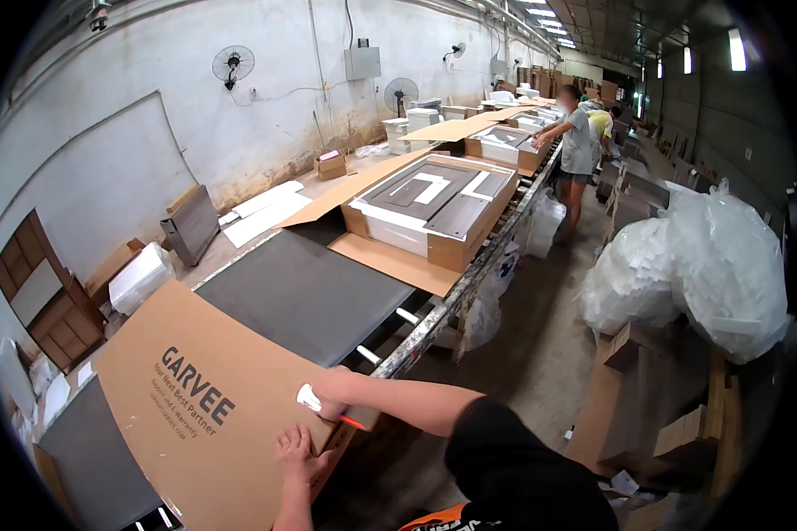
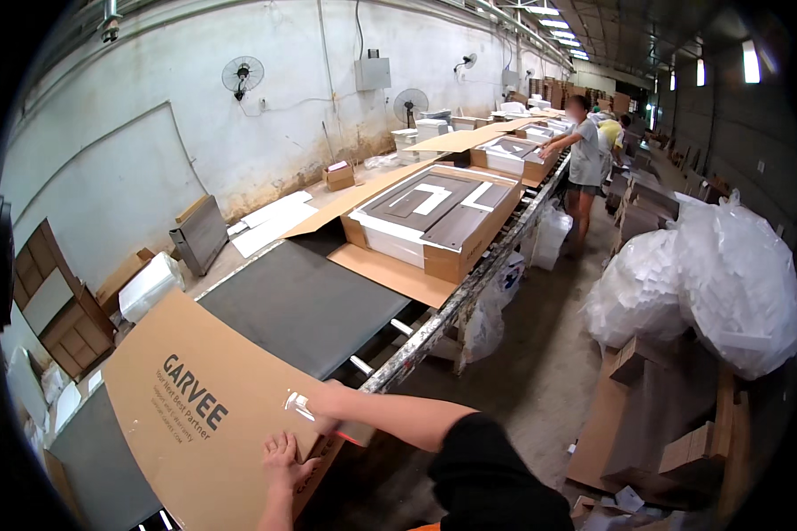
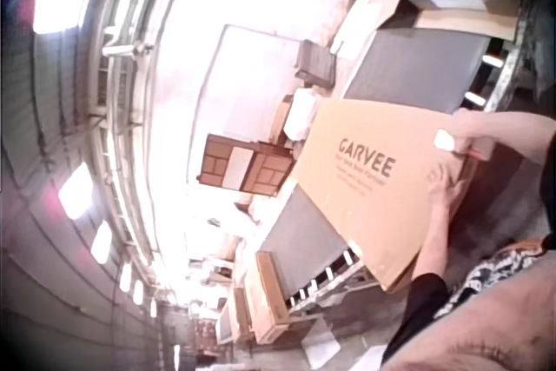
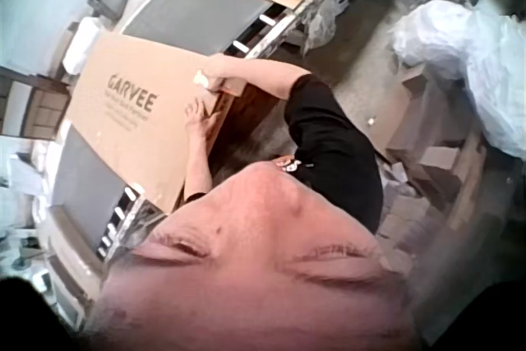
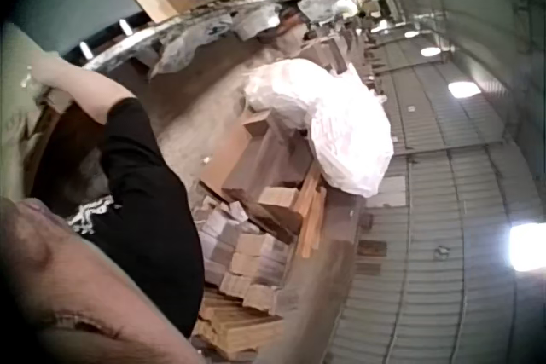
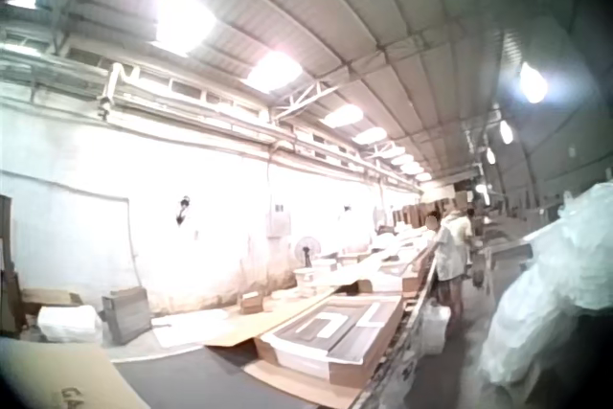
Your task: The person folds cardboard around a white panel, applies tape from a dispenser to the seams, and places another white panel on top of the assembly.
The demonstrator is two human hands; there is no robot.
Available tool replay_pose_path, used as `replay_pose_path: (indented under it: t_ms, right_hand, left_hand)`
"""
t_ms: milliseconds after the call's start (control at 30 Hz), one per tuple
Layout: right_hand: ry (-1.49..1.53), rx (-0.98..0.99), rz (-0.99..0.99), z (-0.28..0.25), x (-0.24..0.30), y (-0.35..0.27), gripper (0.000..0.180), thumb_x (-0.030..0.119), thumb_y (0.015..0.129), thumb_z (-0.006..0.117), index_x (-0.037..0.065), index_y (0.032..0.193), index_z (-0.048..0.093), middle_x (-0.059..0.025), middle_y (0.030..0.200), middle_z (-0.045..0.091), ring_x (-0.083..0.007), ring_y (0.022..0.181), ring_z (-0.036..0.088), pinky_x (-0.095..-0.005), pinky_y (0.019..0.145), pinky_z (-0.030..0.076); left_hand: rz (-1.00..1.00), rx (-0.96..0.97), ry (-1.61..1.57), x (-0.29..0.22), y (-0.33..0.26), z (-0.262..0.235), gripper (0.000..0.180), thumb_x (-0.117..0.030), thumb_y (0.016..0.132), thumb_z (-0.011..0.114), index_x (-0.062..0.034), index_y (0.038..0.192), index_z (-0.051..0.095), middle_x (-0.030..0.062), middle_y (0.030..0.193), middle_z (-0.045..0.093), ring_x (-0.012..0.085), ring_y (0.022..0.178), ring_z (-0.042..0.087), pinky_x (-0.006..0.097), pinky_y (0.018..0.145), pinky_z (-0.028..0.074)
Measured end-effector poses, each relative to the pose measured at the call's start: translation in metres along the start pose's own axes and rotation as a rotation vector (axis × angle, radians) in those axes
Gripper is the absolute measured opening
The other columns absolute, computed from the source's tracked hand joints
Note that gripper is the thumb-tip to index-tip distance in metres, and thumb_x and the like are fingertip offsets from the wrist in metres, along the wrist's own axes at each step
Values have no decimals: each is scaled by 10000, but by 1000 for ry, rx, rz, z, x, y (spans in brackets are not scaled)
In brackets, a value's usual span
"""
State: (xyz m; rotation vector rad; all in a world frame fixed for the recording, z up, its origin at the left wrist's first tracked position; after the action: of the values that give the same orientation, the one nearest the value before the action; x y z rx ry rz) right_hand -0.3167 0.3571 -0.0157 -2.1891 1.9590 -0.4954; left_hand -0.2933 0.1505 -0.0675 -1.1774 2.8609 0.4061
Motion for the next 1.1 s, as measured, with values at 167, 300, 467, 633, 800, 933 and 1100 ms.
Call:
replay_pose_path:
  t_ms: [167, 300, 467, 633, 800, 933, 1100]
  right_hand:
    - [-4, 43, 2, -15, 38, -116, 330, 241, 680, 674, 47, 941, 725, -154, 959, 708, -274, 914, 692, -397, 773, 555]
    - [1, -3, 94, -2, 59, -73, 345, 294, 698, 700, 66, 954, 731, -108, 948, 713, -261, 909, 694, -404, 752, 566]
    - [-34, 27, 155, 61, 52, -74, 349, 304, 702, 700, 111, 991, 734, -91, 1010, 692, -250, 1000, 647, -384, 808, 546]
    - [40, 105, 290, 189, 48, -103, 364, 301, 706, 692, 159, 1038, 736, -83, 1097, 666, -253, 1107, 589, -356, 888, 518]
    - [235, 75, 490, 257, 73, -152, 485, 318, 708, 639, 159, 1166, 665, -212, 1175, 581, -347, 1072, 619, -422, 903, 505]
    - [447, -183, 709, 246, 130, -206, 447, 311, 726, 606, 229, 1163, 657, -155, 1136, 596, -342, 1003, 634, -450, 873, 514]
    - [422, -720, 249, 28, 286, -210, 430, 267, 732, 683, 203, 1156, 640, -155, 1131, 578, -334, 903, 654, -423, 741, 553]
  left_hand:
    - [65, -64, -35, 7, -7, 13, 850, -565, 619, 768, -12, 1238, 586, 183, 1318, 548, 451, 1217, 489, 576, 1060, 329]
    - [170, -88, 36, 6, 12, 2, 769, -492, 649, 769, 16, 1199, 593, 194, 1318, 543, 430, 1166, 527, 577, 1024, 368]
    - [188, -182, 42, 4, 36, 7, 742, -508, 730, 717, -22, 1269, 561, 161, 1351, 537, 398, 1252, 479, 525, 1065, 351]
    - [126, -160, 72, -1, 32, -5, 689, -493, 759, 701, -56, 1277, 577, 138, 1364, 539, 381, 1286, 469, 523, 1082, 342]
    - [134, 9, 27, 11, 0, -31, 779, -432, 803, 673, -23, 1410, 409, 167, 1476, 400, 374, 1365, 364, 515, 1141, 249]
    - [113, 260, 37, 60, -115, -107, 829, -339, 782, 706, 3, 1439, 335, 230, 1506, 308, 412, 1394, 285, 514, 1154, 215]
    - [-29, 151, 122, 170, -276, -134, 915, -334, 691, 784, 52, 1404, 359, 271, 1475, 331, 441, 1376, 303, 516, 1148, 229]
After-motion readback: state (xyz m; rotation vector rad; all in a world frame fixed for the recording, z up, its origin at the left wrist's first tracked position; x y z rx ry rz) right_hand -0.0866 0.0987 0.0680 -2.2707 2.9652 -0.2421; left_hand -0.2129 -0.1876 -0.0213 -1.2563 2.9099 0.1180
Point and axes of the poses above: each hand's wrist, its own y-axis towards the middle knuckle, its own z-axis out of the palm, x = y × z, the point moved 2 cm from there along y, towards the middle knuckle
